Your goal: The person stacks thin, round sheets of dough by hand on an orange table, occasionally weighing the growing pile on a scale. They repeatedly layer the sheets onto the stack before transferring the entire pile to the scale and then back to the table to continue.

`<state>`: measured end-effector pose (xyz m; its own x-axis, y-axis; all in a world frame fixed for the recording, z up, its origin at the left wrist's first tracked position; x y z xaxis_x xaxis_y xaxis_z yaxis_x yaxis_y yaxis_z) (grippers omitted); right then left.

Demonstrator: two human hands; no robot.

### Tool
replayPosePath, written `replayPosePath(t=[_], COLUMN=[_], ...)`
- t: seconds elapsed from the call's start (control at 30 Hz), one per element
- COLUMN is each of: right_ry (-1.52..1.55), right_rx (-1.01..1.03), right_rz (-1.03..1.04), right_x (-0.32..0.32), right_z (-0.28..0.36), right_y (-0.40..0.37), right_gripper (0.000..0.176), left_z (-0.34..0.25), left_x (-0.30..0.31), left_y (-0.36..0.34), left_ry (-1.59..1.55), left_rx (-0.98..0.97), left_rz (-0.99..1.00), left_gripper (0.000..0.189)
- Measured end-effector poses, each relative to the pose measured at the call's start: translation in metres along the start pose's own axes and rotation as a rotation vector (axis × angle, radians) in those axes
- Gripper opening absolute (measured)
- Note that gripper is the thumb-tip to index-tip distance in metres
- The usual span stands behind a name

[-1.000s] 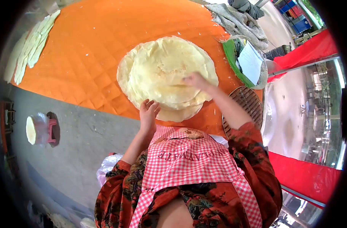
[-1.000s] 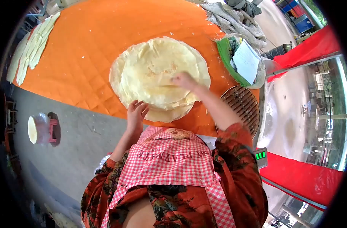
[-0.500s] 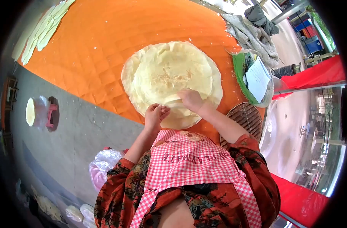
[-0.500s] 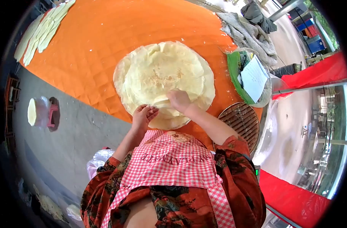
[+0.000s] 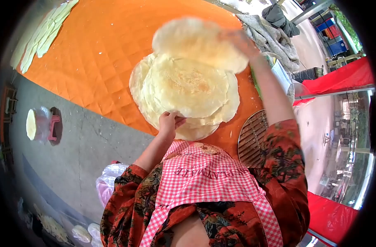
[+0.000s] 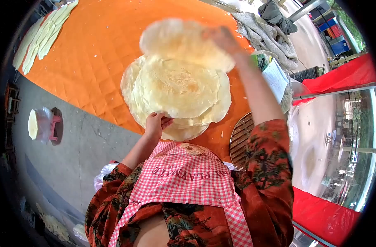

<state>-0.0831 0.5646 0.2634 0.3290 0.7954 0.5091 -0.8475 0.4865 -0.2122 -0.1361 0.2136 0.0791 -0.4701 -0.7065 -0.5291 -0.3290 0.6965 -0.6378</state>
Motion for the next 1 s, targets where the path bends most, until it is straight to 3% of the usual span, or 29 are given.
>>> replayPosePath(t=[0.03,0.1,0.2,0.3,0.33,0.4,0.47,0.67,0.87,0.97,1.0], right_ry=[-0.335,-0.575,-0.787,-0.725,-0.835,-0.772,-0.696,-0.689,-0.571,-0.549,-0.491], right_rx=[0.117,0.322,0.244,0.394,0.480,0.470,0.365,0.319,0.498,0.440,0.142], right_rz=[-0.186,-0.244,-0.223,-0.131,-0.160,-0.183,-0.045,-0.079,-0.140,-0.245,-0.031], right_x=[0.025,0.047,0.001,-0.067,-0.097,-0.161,-0.207,-0.218,-0.240,-0.243,-0.225], right_z=[0.047,0.108,0.154,0.072,0.043,-0.015,-0.060,-0.052,-0.032,-0.057,-0.061], right_y=[-0.002,-0.018,-0.066,-0.069,-0.073,-0.086,-0.103,-0.113,-0.124,-0.117,-0.104], right_gripper=[0.023,0.026,0.031,0.029,0.028,0.020,0.011,0.011,0.026,0.023,0.018], left_z=[0.000,0.004,0.005,-0.001,-0.003,-0.006,-0.005,-0.005,-0.009,-0.011,-0.009], left_x=[0.001,0.004,0.007,0.003,0.002,0.000,0.000,-0.003,-0.010,-0.011,-0.013], left_y=[0.002,0.002,0.001,-0.004,-0.007,-0.011,-0.009,-0.010,-0.009,-0.009,-0.011], left_ry=[-0.004,-0.018,-0.037,-0.034,-0.035,-0.030,-0.043,-0.036,0.009,0.028,0.027], left_rx=[0.006,0.020,0.022,0.014,0.009,0.000,0.007,0.025,0.009,-0.080,-0.120], left_rz=[-0.005,-0.017,0.009,0.030,0.046,0.076,0.098,0.138,0.197,0.249,0.273], left_gripper=[0.016,0.016,0.015,0.016,0.016,0.015,0.015,0.015,0.016,0.022,0.025])
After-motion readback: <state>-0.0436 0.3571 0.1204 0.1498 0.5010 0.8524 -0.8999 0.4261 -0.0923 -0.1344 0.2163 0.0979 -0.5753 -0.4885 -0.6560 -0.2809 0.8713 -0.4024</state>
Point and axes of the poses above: each hand's wrist, its own y-axis towards the middle knuckle, its own x-axis out of the back of the hand, z = x × y, the point moved 2 cm from there along y, towards the middle knuckle, and after that the axes turned 9 degrees about z, right-handed, at the moved point
